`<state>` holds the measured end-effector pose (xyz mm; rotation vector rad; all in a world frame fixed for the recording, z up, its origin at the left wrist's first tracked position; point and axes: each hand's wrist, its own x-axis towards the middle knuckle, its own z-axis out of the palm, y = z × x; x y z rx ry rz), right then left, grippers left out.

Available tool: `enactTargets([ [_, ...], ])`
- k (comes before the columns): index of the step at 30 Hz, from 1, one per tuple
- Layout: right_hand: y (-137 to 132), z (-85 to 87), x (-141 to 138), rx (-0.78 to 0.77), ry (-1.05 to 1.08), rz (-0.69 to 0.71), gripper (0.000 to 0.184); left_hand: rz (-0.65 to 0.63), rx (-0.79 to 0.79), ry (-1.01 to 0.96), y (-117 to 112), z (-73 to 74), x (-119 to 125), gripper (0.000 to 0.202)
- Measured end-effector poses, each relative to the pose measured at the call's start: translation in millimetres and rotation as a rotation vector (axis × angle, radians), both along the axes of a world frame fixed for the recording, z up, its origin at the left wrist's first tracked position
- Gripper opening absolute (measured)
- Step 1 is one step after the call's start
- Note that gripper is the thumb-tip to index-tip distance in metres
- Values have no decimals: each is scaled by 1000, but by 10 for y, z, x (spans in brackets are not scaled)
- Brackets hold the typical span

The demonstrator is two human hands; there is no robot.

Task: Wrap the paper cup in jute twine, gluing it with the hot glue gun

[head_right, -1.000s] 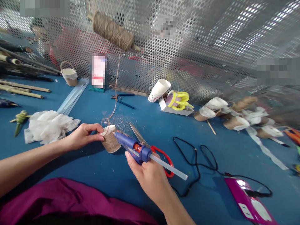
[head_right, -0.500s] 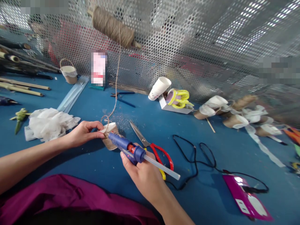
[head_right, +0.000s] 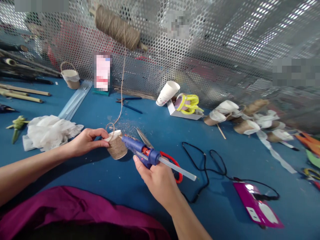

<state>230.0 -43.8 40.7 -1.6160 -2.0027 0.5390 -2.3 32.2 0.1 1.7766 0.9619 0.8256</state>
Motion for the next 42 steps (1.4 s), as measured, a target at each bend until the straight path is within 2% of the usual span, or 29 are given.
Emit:
enactTargets([
  [15, 50, -3, -5, -48, -7, -41, 39, -32, 8, -24, 1, -28, -13, 15],
  [25, 63, -24, 10, -103, 64, -54, 39, -43, -6, -12, 8, -42, -28, 15],
  [32, 33, -53, 35, -55, 49, -32, 40, -50, 16, -24, 12, -53, -29, 16],
  [42, 38, -2, 8, -103, 60, -32, 39, -63, 21, -15, 24, -69, -37, 16],
])
